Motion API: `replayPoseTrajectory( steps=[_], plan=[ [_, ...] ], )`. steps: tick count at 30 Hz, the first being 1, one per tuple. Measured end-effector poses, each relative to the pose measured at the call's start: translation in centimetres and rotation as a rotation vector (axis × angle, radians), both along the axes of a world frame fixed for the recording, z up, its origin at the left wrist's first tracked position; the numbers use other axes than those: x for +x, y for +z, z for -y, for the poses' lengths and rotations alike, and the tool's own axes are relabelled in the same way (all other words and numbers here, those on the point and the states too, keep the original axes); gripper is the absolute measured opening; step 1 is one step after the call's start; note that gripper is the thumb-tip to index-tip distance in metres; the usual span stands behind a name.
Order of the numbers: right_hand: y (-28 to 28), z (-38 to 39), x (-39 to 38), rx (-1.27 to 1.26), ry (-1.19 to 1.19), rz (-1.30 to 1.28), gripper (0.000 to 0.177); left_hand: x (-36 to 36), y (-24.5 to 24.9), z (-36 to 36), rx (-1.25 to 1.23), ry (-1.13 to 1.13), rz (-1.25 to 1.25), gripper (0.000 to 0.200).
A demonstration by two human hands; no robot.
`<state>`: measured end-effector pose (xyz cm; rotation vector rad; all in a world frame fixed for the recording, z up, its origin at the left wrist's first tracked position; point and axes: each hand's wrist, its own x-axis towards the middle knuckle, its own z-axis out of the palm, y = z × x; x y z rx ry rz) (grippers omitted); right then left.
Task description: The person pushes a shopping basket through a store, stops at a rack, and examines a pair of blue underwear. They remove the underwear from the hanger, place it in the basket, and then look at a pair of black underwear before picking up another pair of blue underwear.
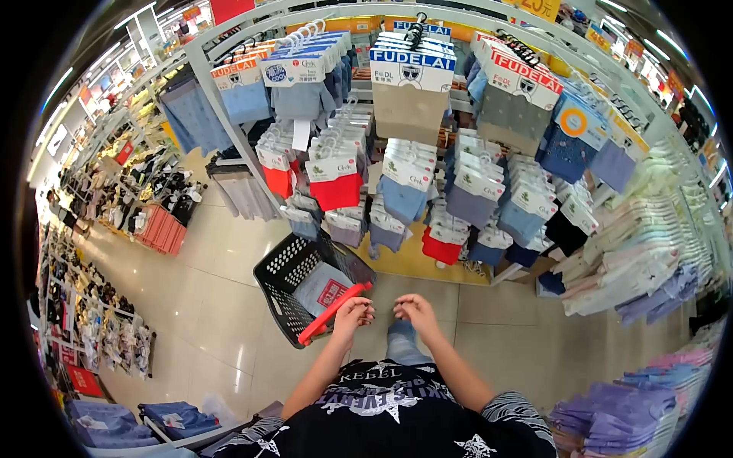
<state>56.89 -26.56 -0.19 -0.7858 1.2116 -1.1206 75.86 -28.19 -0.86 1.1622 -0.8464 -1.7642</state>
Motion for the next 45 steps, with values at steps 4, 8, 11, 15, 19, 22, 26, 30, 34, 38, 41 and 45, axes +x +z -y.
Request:
replayPoseTrajectory(
  steps=[4,8,11,15,19,22,26,30,34,38,41,45],
  plan=[
    [-1.2,-4.9,0.4,0.097,0.115,-0.081,0.018,0.4,0.6,-2.7,0.002,-0.014,-0.024,0.014],
    [-0.6,-7.1,0.6,0.207,0.091,-0.109,0.017,1.1,1.0,-4.9,0.05,0.012,-0.071,0.013],
    [-0.3,-6.7,1.4,0.203,0.143,-0.134,0.017,2.1,0.4,-5.7,0.042,0.033,-0.086,0.014],
    [0.8,-5.4,3.5,0.171,0.309,-0.165,0.017,3.3,0.1,-6.8,0.054,0.145,-0.133,0.014],
    [0.8,-3.1,4.6,0.143,0.436,-0.18,0.017,4.4,-0.2,-7.3,0.112,0.283,-0.155,0.014],
    [0.7,-1.8,4.4,0.13,0.43,-0.164,0.017,4.7,-1.1,-7.3,0.129,0.327,-0.191,0.014],
    [1.3,0.4,2.2,0.106,0.366,-0.155,0.018,3.6,-1.0,-6.4,0.154,0.34,-0.216,0.014],
    [1.6,2.9,-1.5,0.097,0.267,-0.137,0.016,1.0,-1.5,-4.0,0.176,0.313,-0.203,0.014],
    [2.9,5.2,-6.8,0.03,0.119,-0.11,0.016,-3.2,-1.0,-0.7,0.176,0.221,-0.212,0.014],
    [4.2,6.8,-12.9,-0.079,-0.11,-0.132,0.016,-8.5,0.6,3.2,0.168,0.107,-0.188,0.013],
    [4.6,8.0,-16.8,-0.11,-0.275,-0.141,0.015,-12.0,1.7,5.6,0.119,-0.014,-0.117,0.013],
    [3.5,9.6,-20.4,-0.189,-0.393,-0.164,0.025,-15.0,1.8,7.2,0.097,-0.055,-0.094,0.013]
  ],
)
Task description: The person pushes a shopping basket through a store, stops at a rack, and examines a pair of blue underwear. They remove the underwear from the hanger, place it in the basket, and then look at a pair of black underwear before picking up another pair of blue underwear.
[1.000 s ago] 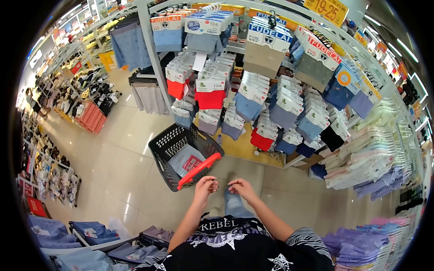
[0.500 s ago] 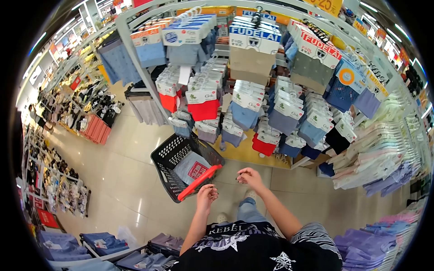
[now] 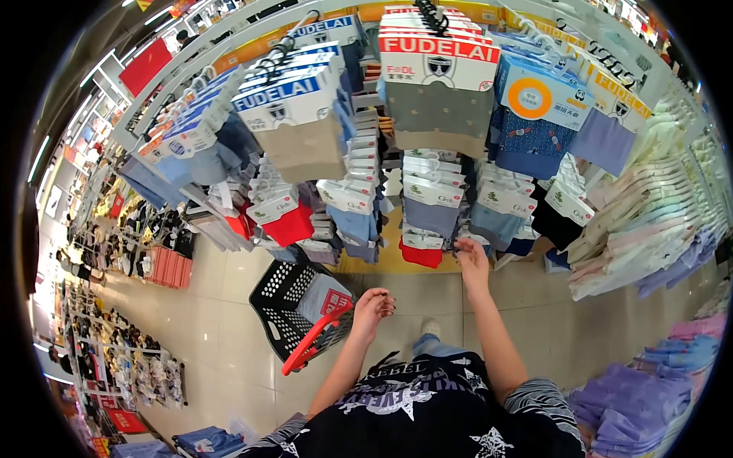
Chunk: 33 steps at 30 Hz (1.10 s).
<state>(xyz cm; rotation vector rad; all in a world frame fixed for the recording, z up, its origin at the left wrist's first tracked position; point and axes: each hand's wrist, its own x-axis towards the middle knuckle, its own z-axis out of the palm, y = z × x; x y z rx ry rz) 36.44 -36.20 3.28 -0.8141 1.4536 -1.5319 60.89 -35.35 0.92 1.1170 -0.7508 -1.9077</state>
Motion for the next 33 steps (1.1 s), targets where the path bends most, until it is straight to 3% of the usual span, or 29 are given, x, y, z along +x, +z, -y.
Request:
replayPoseTrajectory(
  steps=[4,8,11,17,20,22,25,27,33],
  plan=[
    [-0.8,2.7,-1.5,-0.141,-0.042,-0.188,0.043,-1.0,-1.6,0.2,0.035,0.052,0.021,0.014],
    [0.1,4.9,-1.4,-0.186,-0.085,-0.173,0.047,-1.1,-1.9,-1.3,0.11,0.126,0.042,0.014],
    [0.2,6.5,-1.2,-0.201,-0.097,-0.31,0.052,-0.9,-2.2,-1.7,0.146,0.144,0.058,0.014],
    [0.1,8.6,-1.5,-0.203,-0.126,-0.361,0.05,-1.3,-1.4,-0.8,0.116,0.118,0.08,0.014],
    [0.5,8.7,-0.7,-0.235,-0.099,-0.333,0.035,-1.2,-0.7,-0.6,0.063,0.108,0.094,0.014],
    [-0.5,8.9,-0.4,-0.228,0.013,-0.582,0.023,-0.7,-0.2,-1.3,0.029,0.111,0.084,0.014],
    [0.2,8.3,0.8,-0.197,-0.001,-0.406,0.018,1.0,0.0,-3.1,0.059,0.118,0.09,0.014],
    [1.6,7.0,1.1,-0.134,-0.002,-0.474,0.019,3.0,-0.2,-4.7,0.068,0.141,0.09,0.014],
    [7.4,2.4,4.0,-0.341,0.02,-0.07,0.022,9.1,0.4,-9.3,0.09,0.263,0.088,0.016]
  ],
)
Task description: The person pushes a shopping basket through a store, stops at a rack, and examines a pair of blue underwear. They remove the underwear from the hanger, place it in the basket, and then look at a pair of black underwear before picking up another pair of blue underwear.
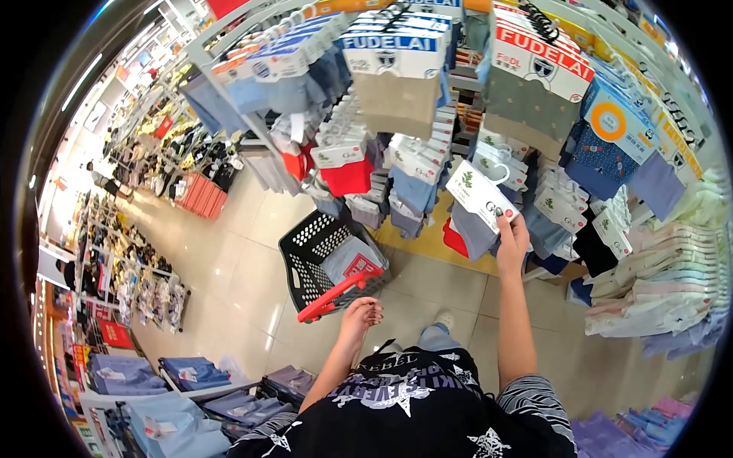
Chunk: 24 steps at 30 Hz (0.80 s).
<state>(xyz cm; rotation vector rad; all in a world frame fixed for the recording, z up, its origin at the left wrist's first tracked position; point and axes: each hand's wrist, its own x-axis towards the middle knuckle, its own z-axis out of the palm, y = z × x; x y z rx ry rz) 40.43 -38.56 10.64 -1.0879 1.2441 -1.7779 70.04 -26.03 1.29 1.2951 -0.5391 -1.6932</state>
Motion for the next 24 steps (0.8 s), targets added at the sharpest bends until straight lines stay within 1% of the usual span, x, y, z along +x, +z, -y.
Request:
replayPoseTrajectory(
  steps=[2,3,4,6,7,8,9,10,11,12,14,15,19,24],
  plan=[
    [1.1,-2.8,1.9,0.054,0.226,0.08,0.023,1.9,1.3,-1.5,-0.109,0.054,0.003,0.016],
    [1.7,-4.0,3.3,0.065,0.273,0.111,0.024,2.5,1.7,-1.8,-0.146,0.047,0.029,0.016],
    [1.8,-5.2,4.6,0.069,0.306,0.088,0.025,2.9,2.5,-2.1,-0.149,0.049,0.028,0.016],
    [1.6,-7.4,7.0,0.097,0.445,0.047,0.024,3.5,4.4,-2.6,-0.352,0.046,0.056,0.017],
    [1.6,-8.5,8.2,0.101,0.504,0.032,0.024,4.0,5.1,-3.0,-0.388,0.031,0.06,0.023],
    [1.7,-9.6,9.4,0.111,0.566,0.017,0.023,4.3,5.6,-3.3,-0.385,0.039,0.06,0.023],
    [2.2,-10.6,10.6,0.119,0.632,-0.002,0.022,4.4,6.1,-3.6,-0.555,0.048,0.126,0.027],
    [2.1,-11.4,11.6,0.129,0.644,-0.002,0.022,4.8,6.6,-4.1,-0.723,0.058,0.195,0.032],
    [2.0,-12.0,12.4,0.158,0.68,0.01,0.022,5.4,7.2,-4.8,-0.717,0.023,0.219,0.038],
    [2.0,-12.7,13.3,0.188,0.717,0.022,0.022,5.9,7.3,-5.6,-0.706,0.037,0.221,0.038],
    [1.9,-13.5,14.9,0.189,0.721,0.016,0.022,6.5,7.6,-6.8,-0.7,0.038,0.169,0.037],
    [1.4,-13.6,15.4,0.203,0.725,0.032,0.022,6.7,8.0,-7.4,-0.723,0.08,0.169,0.034],
    [1.5,-14.1,17.7,0.246,0.745,0.085,0.021,8.5,7.2,-9.3,-0.684,0.115,0.185,0.032],
    [2.2,-14.5,20.2,0.279,0.8,0.111,0.02,10.0,7.2,-10.2,-0.758,0.209,0.258,0.031]
  ],
)
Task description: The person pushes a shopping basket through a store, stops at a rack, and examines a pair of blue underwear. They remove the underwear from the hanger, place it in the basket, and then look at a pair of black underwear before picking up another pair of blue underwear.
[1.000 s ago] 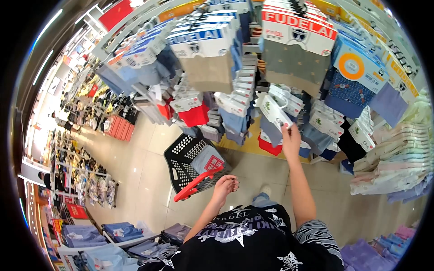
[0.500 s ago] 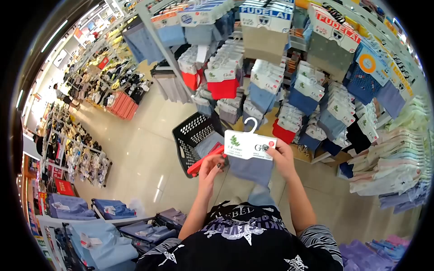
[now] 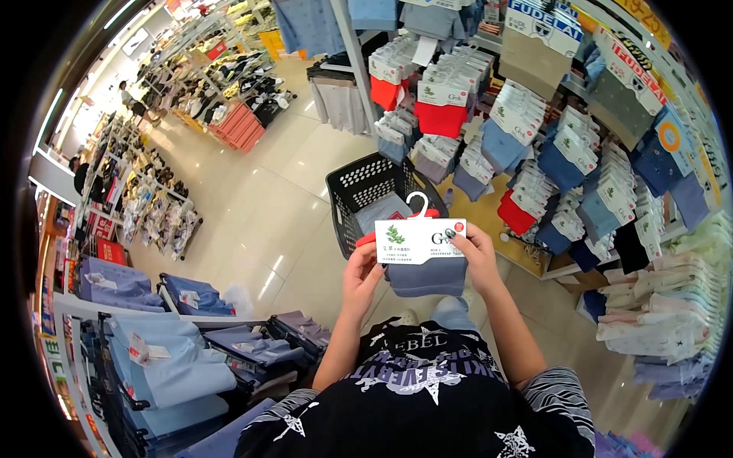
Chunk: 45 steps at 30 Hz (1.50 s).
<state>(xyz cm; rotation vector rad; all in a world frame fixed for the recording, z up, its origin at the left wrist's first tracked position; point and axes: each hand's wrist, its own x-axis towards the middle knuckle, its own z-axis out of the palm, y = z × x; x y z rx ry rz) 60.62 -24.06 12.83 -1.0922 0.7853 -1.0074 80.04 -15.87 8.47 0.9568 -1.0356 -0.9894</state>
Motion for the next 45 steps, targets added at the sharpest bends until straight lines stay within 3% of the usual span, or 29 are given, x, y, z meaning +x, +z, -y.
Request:
replayPoseTrajectory(
  steps=[10,24,26,27,28,30,31,32,35,36,38,39,40,42,43,45],
  plan=[
    [-0.5,1.3,0.7,0.081,0.042,0.018,0.02,0.1,1.7,1.5,-0.001,0.109,-0.049,0.02],
    [1.3,7.2,-7.3,0.042,-0.069,0.166,0.031,-7.4,4.0,11.0,0.068,-0.07,0.014,0.021],
    [1.8,7.9,-8.7,-0.033,-0.027,0.154,0.04,-8.9,3.9,12.5,0.076,-0.094,-0.04,0.022],
    [1.4,8.5,-9.7,-0.066,0.017,0.135,0.057,-9.6,3.8,13.3,0.087,-0.108,-0.094,0.022],
    [1.6,8.8,-10.3,-0.067,0.015,0.137,0.057,-10.2,3.7,14.0,0.086,-0.111,-0.092,0.022],
    [2.1,9.0,-11.6,-0.095,0.122,0.311,0.074,-11.7,3.6,15.2,0.237,-0.087,-0.186,0.022],
    [1.8,9.4,-12.4,-0.074,0.196,0.336,0.094,-12.7,3.6,15.9,0.328,-0.084,-0.255,0.02],
    [1.9,9.6,-13.2,-0.078,0.187,0.334,0.094,-13.5,3.4,16.4,0.327,-0.094,-0.254,0.02],
    [2.8,9.9,-14.9,-0.162,0.428,0.441,0.106,-15.9,2.0,18.1,0.628,-0.486,-0.622,0.028],
    [3.3,9.9,-15.3,-0.223,0.457,0.39,0.1,-16.9,1.5,18.2,0.682,-0.506,-0.576,0.034],
    [3.1,10.0,-16.1,-0.335,0.52,0.21,0.091,-18.6,-2.6,19.2,0.324,-0.68,-0.675,0.043],
    [3.7,10.0,-16.6,-0.451,0.525,0.034,0.079,-20.3,0.0,18.3,0.271,-0.59,-0.606,0.049],
    [3.5,9.7,-16.7,-0.471,0.496,-0.036,0.069,-21.0,-0.6,18.2,0.195,-0.643,-0.39,0.052],
    [3.8,9.7,-16.8,-0.539,0.48,-0.082,0.057,-22.4,1.9,17.6,0.376,-0.521,-0.777,0.053],
    [3.3,9.7,-17.0,-0.523,0.48,-0.077,0.057,-22.5,1.9,17.7,0.391,-0.515,-0.781,0.053],
    [2.4,10.0,-17.5,-0.477,0.436,-0.012,0.044,-22.8,1.9,18.3,0.609,-0.665,-1.936,0.052]
  ],
)
